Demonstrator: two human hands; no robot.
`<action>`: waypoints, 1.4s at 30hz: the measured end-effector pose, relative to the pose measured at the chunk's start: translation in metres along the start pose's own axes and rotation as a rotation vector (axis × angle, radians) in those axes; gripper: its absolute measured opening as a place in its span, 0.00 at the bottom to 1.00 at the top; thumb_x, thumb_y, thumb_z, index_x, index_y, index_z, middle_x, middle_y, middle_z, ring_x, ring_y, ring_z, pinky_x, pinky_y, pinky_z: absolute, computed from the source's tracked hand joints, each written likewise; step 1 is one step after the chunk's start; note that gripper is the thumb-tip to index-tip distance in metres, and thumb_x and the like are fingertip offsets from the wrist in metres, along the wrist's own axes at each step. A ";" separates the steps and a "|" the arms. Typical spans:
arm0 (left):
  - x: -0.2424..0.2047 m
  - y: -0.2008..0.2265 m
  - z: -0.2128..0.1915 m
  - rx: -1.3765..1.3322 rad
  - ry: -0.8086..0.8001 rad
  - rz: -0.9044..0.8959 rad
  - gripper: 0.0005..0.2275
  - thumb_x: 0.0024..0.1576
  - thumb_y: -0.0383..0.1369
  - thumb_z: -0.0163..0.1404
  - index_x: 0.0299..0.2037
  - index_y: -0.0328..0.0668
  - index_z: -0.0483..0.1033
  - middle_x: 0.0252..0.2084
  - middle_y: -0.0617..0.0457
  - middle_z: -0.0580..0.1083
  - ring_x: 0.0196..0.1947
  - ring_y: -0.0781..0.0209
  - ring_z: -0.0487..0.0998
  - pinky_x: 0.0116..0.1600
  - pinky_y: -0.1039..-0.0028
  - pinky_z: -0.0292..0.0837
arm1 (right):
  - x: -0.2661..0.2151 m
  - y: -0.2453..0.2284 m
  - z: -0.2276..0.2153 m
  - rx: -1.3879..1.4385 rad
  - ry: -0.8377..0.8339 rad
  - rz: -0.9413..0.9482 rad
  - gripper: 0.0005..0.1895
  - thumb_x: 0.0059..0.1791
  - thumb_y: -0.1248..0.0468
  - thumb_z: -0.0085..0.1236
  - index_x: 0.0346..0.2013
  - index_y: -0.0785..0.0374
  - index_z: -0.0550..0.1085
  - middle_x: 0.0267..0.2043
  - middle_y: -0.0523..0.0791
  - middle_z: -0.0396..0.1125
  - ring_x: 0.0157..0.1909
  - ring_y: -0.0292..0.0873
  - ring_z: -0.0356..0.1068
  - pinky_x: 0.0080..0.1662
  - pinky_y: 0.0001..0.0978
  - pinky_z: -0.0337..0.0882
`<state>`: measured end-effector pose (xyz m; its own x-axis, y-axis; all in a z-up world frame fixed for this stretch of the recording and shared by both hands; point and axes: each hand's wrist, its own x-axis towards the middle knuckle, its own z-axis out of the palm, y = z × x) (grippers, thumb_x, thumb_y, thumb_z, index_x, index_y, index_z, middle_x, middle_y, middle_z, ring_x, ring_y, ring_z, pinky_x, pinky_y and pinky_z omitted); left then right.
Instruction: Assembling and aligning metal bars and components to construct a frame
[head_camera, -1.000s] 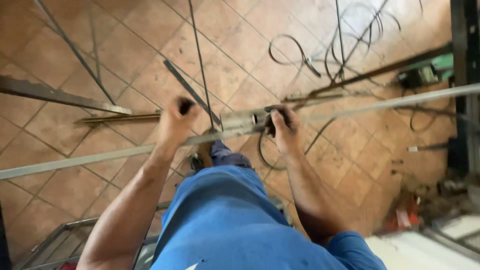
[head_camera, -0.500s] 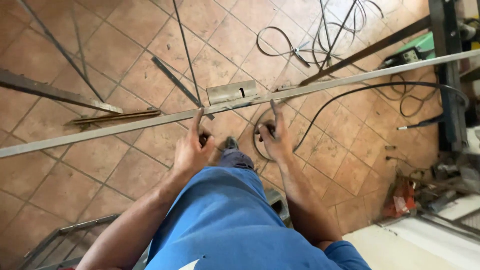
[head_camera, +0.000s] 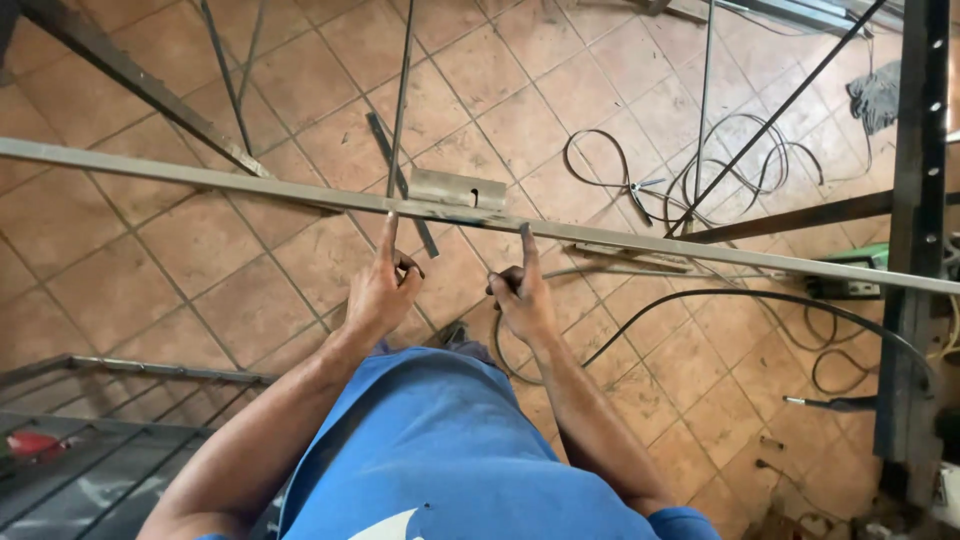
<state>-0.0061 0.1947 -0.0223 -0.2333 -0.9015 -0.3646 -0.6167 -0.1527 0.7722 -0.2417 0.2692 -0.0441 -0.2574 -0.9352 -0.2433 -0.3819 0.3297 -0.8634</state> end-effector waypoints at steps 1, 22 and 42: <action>-0.003 0.000 0.010 0.025 -0.002 -0.015 0.38 0.55 0.39 0.48 0.78 0.64 0.45 0.40 0.54 0.82 0.42 0.43 0.82 0.54 0.50 0.73 | -0.001 0.003 -0.005 0.028 -0.025 -0.042 0.44 0.51 0.64 0.55 0.78 0.59 0.45 0.31 0.48 0.75 0.28 0.45 0.76 0.35 0.35 0.75; -0.041 0.014 0.040 -0.403 -0.064 0.108 0.10 0.56 0.32 0.53 0.45 0.43 0.84 0.25 0.45 0.80 0.22 0.58 0.80 0.29 0.70 0.74 | -0.034 0.004 -0.007 0.175 -0.135 -0.077 0.10 0.49 0.68 0.61 0.45 0.60 0.81 0.21 0.45 0.75 0.20 0.38 0.75 0.26 0.25 0.74; 0.100 -0.042 -0.128 0.106 0.290 0.688 0.08 0.58 0.39 0.56 0.46 0.57 0.82 0.29 0.48 0.80 0.31 0.44 0.83 0.37 0.58 0.77 | 0.041 -0.094 0.055 -0.234 0.417 -0.234 0.09 0.52 0.58 0.57 0.44 0.52 0.81 0.27 0.48 0.76 0.32 0.55 0.77 0.39 0.46 0.75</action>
<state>0.0928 0.0587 -0.0247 -0.3942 -0.8518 0.3450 -0.4759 0.5103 0.7163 -0.1673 0.1923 0.0030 -0.4547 -0.8720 0.1813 -0.6468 0.1834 -0.7402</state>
